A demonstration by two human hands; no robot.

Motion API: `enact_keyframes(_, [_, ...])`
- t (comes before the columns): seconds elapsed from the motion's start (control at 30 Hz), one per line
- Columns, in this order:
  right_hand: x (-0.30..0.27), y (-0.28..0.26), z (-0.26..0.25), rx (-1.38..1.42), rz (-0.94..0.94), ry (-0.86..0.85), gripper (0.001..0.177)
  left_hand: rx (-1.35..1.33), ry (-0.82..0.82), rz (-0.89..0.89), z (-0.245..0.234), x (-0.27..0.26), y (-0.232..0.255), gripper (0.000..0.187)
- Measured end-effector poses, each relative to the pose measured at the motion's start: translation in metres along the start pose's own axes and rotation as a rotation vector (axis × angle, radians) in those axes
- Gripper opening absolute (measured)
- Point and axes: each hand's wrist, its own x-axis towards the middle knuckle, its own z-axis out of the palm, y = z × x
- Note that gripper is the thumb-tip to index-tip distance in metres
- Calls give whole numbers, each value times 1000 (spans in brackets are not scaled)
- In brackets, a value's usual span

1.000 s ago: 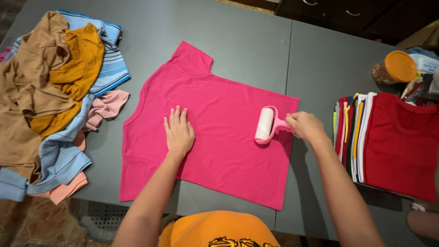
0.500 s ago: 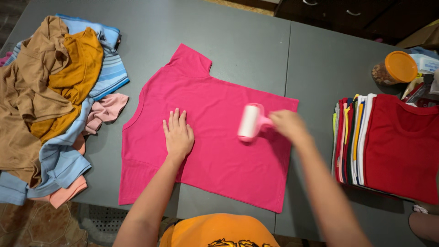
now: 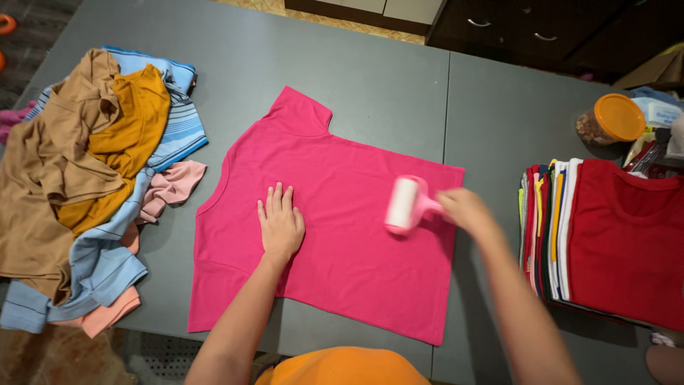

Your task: The person uses a pink lint roller to remove lint from a pink t-shirt laid flat on a table, then folds the shirt and places it on a stack. They repeat the process with a mustard-colored t-shirt, rolling it thoroughly before folding it.

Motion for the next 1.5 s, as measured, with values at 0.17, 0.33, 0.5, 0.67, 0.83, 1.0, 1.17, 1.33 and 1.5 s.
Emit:
enact_keyframes(0.17, [-26,39,-60,-199,140,101,46,25,-21,4,-1,1,0,55])
enact_keyframes(0.33, [43,-17,-29,-342,-50,153,44,33,-25,-8,-3,2,3,55])
enact_keyframes(0.5, [103,-137,64,-167,-261,130,38,13,-33,-19,-6,3,4,56])
enact_keyframes(0.67, [107,-128,52,-96,-205,-44,44,-17,-30,-12,-6,1,1,55])
enact_keyframes(0.83, [65,-2,-51,-304,1,41,52,-7,-34,-16,-7,2,2,56])
enact_keyframes(1.0, [25,9,-90,-445,216,91,49,2,-39,-12,-6,3,4,57])
enact_keyframes(1.17, [56,-89,-11,-330,-43,173,44,8,-16,-2,-6,1,4,56])
enact_keyframes(1.33, [90,-160,52,-213,-160,147,49,14,-23,5,-6,2,1,56])
enact_keyframes(1.5, [99,-75,20,-145,-128,165,44,0,1,13,-4,2,-1,56])
